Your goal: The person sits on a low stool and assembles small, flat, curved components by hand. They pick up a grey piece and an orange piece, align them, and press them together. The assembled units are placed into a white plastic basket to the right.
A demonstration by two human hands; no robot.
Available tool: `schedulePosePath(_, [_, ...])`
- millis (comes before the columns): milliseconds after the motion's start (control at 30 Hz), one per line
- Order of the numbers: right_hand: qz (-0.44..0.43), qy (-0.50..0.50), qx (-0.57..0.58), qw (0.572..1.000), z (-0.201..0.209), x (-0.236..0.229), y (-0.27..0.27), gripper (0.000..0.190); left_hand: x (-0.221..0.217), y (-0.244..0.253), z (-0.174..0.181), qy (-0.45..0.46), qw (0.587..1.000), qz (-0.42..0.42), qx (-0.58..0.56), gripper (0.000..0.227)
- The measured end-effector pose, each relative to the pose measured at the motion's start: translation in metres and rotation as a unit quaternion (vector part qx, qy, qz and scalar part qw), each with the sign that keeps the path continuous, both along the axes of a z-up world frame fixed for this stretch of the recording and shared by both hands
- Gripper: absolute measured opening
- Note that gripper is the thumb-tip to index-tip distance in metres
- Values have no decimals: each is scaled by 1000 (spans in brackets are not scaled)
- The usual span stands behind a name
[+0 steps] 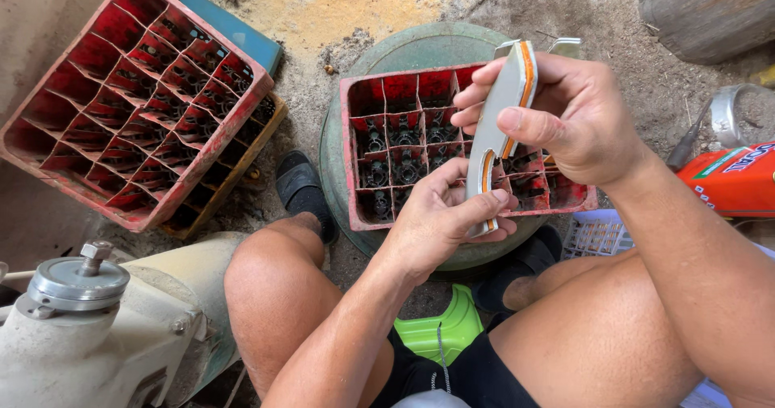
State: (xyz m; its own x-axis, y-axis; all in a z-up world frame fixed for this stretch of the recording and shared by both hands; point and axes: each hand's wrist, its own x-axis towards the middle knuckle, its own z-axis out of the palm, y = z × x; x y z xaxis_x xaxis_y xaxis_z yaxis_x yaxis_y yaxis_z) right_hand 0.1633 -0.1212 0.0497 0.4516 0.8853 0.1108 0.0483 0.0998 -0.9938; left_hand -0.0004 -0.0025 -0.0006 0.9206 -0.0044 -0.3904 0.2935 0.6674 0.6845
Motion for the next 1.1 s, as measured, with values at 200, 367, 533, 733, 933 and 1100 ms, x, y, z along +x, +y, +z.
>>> schedulePosePath(200, [-1, 18, 17, 1000, -4, 5, -5, 43, 2, -3, -1, -8, 999, -10, 48, 36])
schedulePosePath(367, [18, 32, 40, 999, -4, 0, -2, 46, 9, -17, -11, -41, 996, 75, -23, 59])
schedulePosePath(533, [37, 43, 53, 997, -12, -5, 10, 49, 13, -28, -20, -11, 993, 120, -10, 63])
schedulePosePath(733, [53, 119, 94, 987, -17, 1, 9, 48, 15, -25, -13, -34, 989, 137, 50, 61])
schedulePosePath(933, [57, 144, 97, 983, -16, -1, 11, 50, 14, -20, -4, 4, 989, 131, 72, 57])
schedulePosePath(1100, [-50, 165, 161, 972, -21, -8, 25, 64, 22, -27, -12, 26, 992, 80, -96, 56])
